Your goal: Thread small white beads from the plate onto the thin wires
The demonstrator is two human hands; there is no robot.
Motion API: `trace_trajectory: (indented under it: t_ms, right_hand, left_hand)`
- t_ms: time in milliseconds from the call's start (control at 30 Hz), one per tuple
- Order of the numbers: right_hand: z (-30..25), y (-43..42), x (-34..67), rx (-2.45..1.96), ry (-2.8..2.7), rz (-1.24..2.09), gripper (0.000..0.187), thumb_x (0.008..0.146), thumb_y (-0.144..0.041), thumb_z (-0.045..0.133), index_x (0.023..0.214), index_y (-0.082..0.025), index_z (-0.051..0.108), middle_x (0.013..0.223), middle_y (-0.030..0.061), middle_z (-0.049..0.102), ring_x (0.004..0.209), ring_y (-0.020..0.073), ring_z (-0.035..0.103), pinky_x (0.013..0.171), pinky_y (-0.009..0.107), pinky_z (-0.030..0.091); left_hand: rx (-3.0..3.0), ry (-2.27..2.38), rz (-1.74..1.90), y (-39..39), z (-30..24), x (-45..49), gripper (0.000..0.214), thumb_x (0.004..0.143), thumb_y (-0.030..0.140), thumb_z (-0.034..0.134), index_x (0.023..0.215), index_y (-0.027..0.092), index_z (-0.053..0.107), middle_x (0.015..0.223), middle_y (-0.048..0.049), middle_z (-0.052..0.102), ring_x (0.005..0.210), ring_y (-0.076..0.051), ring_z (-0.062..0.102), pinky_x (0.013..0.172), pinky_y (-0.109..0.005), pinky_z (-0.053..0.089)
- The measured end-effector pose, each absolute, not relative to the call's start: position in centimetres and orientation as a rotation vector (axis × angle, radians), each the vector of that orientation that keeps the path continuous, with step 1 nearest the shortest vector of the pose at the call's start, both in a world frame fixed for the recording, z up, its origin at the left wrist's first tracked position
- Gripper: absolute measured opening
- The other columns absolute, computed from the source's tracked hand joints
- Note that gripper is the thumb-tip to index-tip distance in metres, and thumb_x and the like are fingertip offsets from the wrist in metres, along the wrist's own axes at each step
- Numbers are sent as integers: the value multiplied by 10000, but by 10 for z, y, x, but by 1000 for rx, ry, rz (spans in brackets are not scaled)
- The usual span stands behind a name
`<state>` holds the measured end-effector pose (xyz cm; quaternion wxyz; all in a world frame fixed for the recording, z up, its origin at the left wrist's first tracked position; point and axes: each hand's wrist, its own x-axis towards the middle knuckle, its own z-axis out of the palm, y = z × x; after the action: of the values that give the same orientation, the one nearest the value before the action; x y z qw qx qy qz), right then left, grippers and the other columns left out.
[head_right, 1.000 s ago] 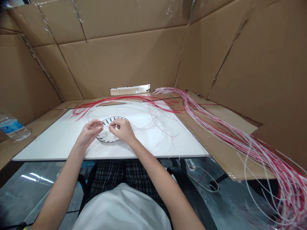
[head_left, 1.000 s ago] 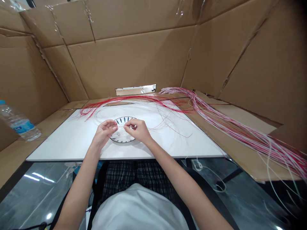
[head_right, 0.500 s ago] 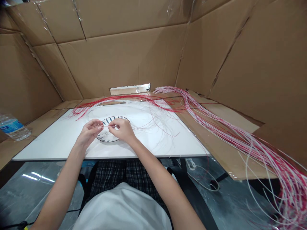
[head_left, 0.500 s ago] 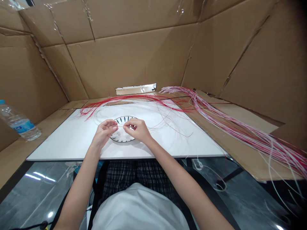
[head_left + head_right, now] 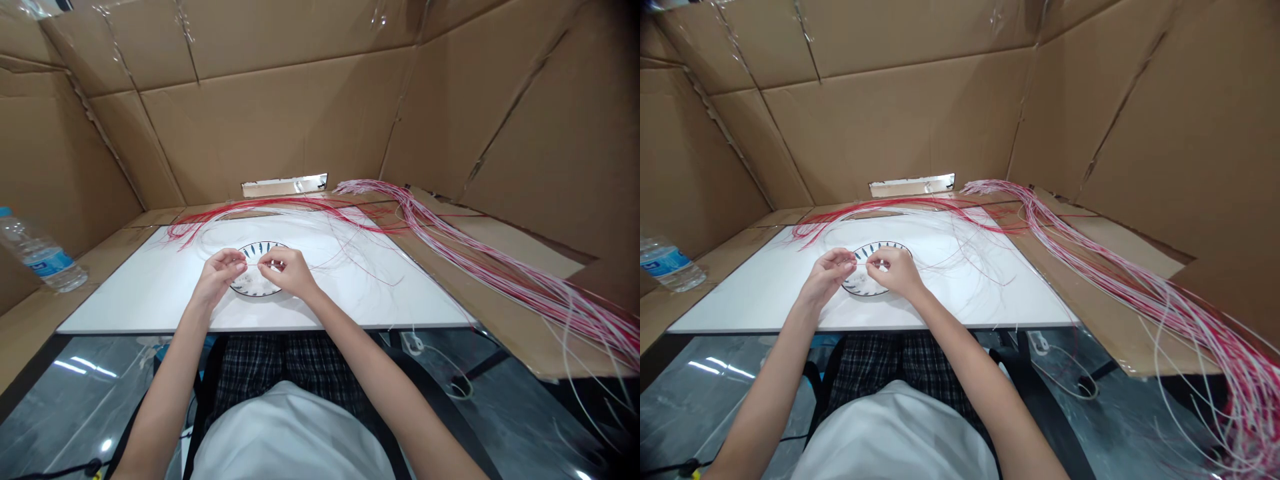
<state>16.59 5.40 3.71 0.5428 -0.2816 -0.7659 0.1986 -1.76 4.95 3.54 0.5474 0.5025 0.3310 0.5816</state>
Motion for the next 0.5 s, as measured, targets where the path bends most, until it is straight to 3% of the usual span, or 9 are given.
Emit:
trace_trajectory:
  t_ms: [500]
  right_hand:
    - [35,57,165,-695,-1868,460,113,726,-115,589,682,-172,675,640,-7,618,584,109,521,562,221,391]
  left_hand:
    - [1505,763,1381,50,31,-17,300,630,139,772,889,179,624,875,-19,634,820,-150,646,747,-253,512]
